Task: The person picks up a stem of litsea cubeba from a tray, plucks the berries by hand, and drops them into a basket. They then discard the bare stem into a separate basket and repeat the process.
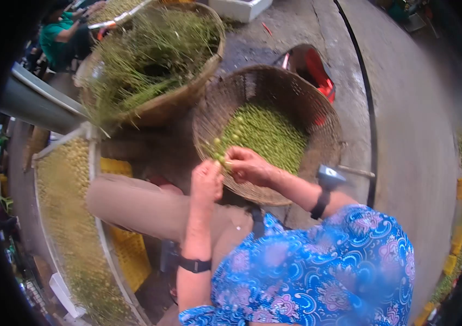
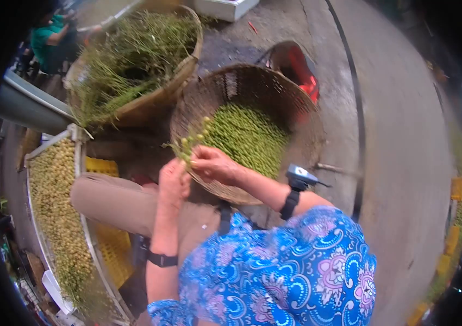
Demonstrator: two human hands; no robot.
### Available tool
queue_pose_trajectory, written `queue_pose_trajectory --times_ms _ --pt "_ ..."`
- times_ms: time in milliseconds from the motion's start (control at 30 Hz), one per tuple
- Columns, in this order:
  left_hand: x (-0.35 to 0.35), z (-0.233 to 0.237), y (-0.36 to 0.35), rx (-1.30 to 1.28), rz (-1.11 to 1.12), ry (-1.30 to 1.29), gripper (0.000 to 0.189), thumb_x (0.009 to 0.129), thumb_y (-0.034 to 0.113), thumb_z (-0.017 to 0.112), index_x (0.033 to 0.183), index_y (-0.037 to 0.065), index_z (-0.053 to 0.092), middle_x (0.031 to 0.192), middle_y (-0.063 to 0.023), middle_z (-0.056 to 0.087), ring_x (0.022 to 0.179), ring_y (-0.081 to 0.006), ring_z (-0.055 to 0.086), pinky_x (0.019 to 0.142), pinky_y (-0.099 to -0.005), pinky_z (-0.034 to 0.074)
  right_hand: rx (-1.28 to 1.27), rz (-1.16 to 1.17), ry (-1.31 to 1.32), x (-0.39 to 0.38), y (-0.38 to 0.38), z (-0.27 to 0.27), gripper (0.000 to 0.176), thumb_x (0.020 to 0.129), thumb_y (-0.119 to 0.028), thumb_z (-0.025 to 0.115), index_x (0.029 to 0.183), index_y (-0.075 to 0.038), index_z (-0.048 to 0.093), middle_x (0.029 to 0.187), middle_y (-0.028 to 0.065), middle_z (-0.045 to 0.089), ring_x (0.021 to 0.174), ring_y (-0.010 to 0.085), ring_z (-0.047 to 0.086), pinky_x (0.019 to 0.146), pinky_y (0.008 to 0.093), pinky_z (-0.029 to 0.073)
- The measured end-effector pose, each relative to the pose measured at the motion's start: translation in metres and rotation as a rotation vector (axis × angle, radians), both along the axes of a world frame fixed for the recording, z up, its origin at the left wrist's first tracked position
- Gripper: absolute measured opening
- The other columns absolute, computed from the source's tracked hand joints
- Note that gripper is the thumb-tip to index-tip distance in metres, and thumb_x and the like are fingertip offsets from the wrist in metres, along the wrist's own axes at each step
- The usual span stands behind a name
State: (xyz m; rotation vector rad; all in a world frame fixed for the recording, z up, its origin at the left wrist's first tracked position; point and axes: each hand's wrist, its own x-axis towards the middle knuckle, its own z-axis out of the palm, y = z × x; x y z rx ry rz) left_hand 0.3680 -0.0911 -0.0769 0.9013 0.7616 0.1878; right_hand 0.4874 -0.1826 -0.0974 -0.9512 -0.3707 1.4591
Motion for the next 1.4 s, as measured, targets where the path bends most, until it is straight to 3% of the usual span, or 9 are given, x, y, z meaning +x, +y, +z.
queue_pose_trajectory --times_ms 67,233,267,400,633,800,1133,1200,1400 --pt "0.003 -0.024 -0.004 0.174 0.068 -0.173 0.021 0.081 0.015 0.051 0.061 0.01 0.047 0.049 0.0054 0.042 0.035 -0.0018 0.031 0.029 -0.0196 0.022 0.034 0.009 -0.049 0.002 0.0 -0.004 0.019 0.08 -0.027 0.055 0.079 -0.01 0.048 0.06 -0.0041 0.045 0.045 0.0036 0.037 0.039 0.0181 0.028" --pt "0.01 -0.028 0.0 0.131 -0.06 -0.205 0.012 0.084 0.016 0.049 0.082 0.008 0.056 0.058 0.0049 0.05 0.04 -0.0016 0.04 0.03 -0.0168 0.028 0.18 0.204 0.44 0.024 -0.018 -0.046 0.028 0.081 -0.027 0.047 0.103 -0.009 0.05 0.088 0.0038 0.051 0.066 0.009 0.046 0.046 0.022 0.036" --pt "0.01 -0.033 -0.001 0.268 -0.038 -0.157 0.013 0.085 0.018 0.047 0.08 0.008 0.056 0.053 0.006 0.045 0.037 -0.0015 0.037 0.03 -0.0163 0.027 0.067 0.04 0.431 0.013 -0.014 -0.014 0.018 0.083 -0.02 0.044 0.092 -0.005 0.049 0.069 0.003 0.049 0.048 0.0083 0.04 0.038 0.0176 0.026" --pt "0.0 -0.011 0.002 0.278 -0.154 0.037 0.022 0.081 0.022 0.046 0.083 0.004 0.058 0.056 0.0034 0.049 0.042 -0.0044 0.036 0.038 -0.0209 0.029 -0.078 0.089 -0.201 0.009 0.001 0.011 0.02 0.081 -0.026 0.052 0.09 -0.009 0.049 0.076 0.0001 0.05 0.059 0.0068 0.043 0.041 0.0192 0.028" --pt "-0.001 -0.012 0.002 0.626 -0.02 0.055 0.022 0.08 0.023 0.048 0.069 0.005 0.055 0.052 0.0028 0.044 0.039 -0.0054 0.035 0.033 -0.0227 0.026 -0.125 0.03 -0.077 0.007 0.004 0.014 0.016 0.078 -0.021 0.058 0.09 -0.012 0.052 0.073 -0.0043 0.052 0.061 0.0043 0.044 0.052 0.0196 0.034" --pt "-0.002 0.007 -0.004 0.338 -0.082 0.078 0.022 0.082 0.022 0.048 0.068 0.005 0.053 0.049 0.004 0.04 0.035 -0.0025 0.03 0.031 -0.0185 0.021 -0.021 0.024 -0.143 0.005 0.003 0.032 0.021 0.08 -0.021 0.057 0.098 -0.012 0.053 0.076 -0.0035 0.054 0.063 0.0057 0.046 0.053 0.0193 0.035" --pt "-0.004 -0.03 0.003 0.746 -0.129 0.046 0.025 0.083 0.027 0.048 0.071 0.005 0.054 0.052 0.0015 0.044 0.035 -0.0062 0.034 0.033 -0.0207 0.027 -0.177 0.164 -0.355 0.013 0.0 0.021 0.017 0.083 -0.027 0.053 0.081 -0.01 0.055 0.063 -0.004 0.047 0.044 0.0035 0.035 0.038 0.0175 0.026" --pt "-0.006 0.01 -0.002 0.072 -0.149 0.011 0.022 0.085 0.024 0.048 0.069 0.008 0.048 0.048 0.0047 0.037 0.036 -0.0033 0.031 0.031 -0.0176 0.025 -0.159 0.218 -0.27 0.015 0.001 0.023 0.018 0.083 -0.026 0.051 0.08 -0.01 0.055 0.06 -0.004 0.045 0.041 0.0033 0.032 0.037 0.017 0.025" --pt "-0.011 0.022 0.004 -0.049 -0.098 -0.149 0.023 0.086 0.026 0.048 0.071 0.008 0.048 0.046 0.0055 0.035 0.033 -0.0023 0.028 0.029 -0.0175 0.024 0.021 0.363 0.14 0.017 0.0 0.028 0.019 0.084 -0.022 0.046 0.084 -0.004 0.052 0.055 -0.0026 0.041 0.039 0.0037 0.031 0.032 0.0163 0.024"
